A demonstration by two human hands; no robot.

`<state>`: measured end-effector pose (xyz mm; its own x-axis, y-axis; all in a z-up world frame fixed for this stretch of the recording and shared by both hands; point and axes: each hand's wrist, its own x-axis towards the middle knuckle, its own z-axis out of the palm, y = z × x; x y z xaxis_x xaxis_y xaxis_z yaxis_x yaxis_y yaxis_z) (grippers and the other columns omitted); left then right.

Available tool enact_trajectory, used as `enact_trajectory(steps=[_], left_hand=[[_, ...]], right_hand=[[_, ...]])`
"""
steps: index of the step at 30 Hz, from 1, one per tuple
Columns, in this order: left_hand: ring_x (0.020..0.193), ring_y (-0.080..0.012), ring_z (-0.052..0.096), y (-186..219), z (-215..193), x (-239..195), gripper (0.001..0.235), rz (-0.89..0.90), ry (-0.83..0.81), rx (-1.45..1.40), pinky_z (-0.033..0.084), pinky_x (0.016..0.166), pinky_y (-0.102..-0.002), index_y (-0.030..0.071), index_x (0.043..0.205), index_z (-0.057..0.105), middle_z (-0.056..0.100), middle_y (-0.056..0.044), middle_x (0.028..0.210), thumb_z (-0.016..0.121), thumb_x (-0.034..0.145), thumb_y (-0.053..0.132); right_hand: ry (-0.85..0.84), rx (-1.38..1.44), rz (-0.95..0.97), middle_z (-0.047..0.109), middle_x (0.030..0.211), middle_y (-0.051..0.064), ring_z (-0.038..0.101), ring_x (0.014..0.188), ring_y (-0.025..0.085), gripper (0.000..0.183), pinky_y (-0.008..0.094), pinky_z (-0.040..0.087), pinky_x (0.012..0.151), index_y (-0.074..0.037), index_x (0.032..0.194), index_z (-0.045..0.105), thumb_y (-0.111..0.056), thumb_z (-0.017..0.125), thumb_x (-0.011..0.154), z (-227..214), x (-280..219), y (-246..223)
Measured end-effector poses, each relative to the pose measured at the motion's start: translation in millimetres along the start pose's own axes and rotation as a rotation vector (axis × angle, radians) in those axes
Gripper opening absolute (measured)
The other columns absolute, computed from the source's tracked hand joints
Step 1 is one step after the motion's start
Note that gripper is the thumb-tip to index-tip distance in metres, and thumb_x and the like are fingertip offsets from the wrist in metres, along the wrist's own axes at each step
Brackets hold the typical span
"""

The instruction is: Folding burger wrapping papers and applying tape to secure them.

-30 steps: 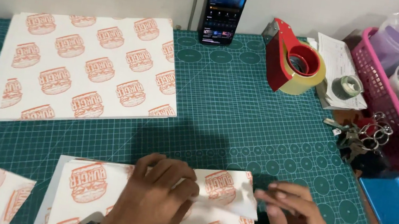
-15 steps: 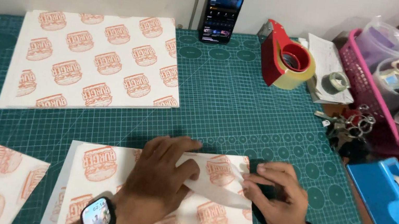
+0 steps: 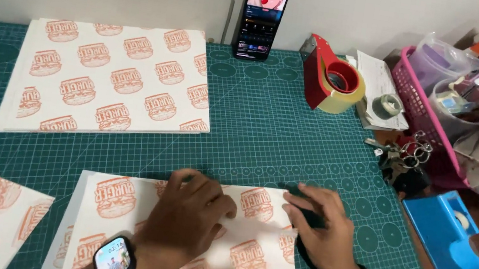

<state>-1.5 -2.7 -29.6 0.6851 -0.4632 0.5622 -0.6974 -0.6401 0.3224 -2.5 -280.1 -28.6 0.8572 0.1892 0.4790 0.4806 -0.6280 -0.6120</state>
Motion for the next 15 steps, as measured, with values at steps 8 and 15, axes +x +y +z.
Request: enact_trajectory(steps=[8, 15], left_hand=[[0.124, -0.0369, 0.06, 7.5, -8.1, 9.5, 0.029, -0.058, 0.089, 0.002, 0.04, 0.102, -0.057, 0.019, 0.084, 0.062, 0.063, -0.014, 0.13, 0.074, 0.063, 0.003], [0.094, -0.028, 0.059, 3.3, -5.4, 7.8, 0.025, -0.08, -0.048, -0.056, 0.04, 0.094, -0.05, 0.02, 0.083, 0.066, 0.059, -0.004, 0.094, 0.076, 0.063, 0.008]], right_hand=[[0.111, 0.139, -0.214, 0.077, 0.109, 0.012, 0.073, 0.104, 0.018, 0.04, 0.024, 0.066, 0.088, -0.003, 0.117, 0.067, -0.009, 0.084, 0.082, -2.0, -6.0, 6.6], [0.094, 0.292, -0.013, 0.076, 0.109, 0.013, 0.075, 0.109, 0.027, 0.045, 0.035, 0.059, 0.101, -0.002, 0.129, 0.056, -0.009, 0.075, 0.089, -3.4, -8.3, 12.7]])
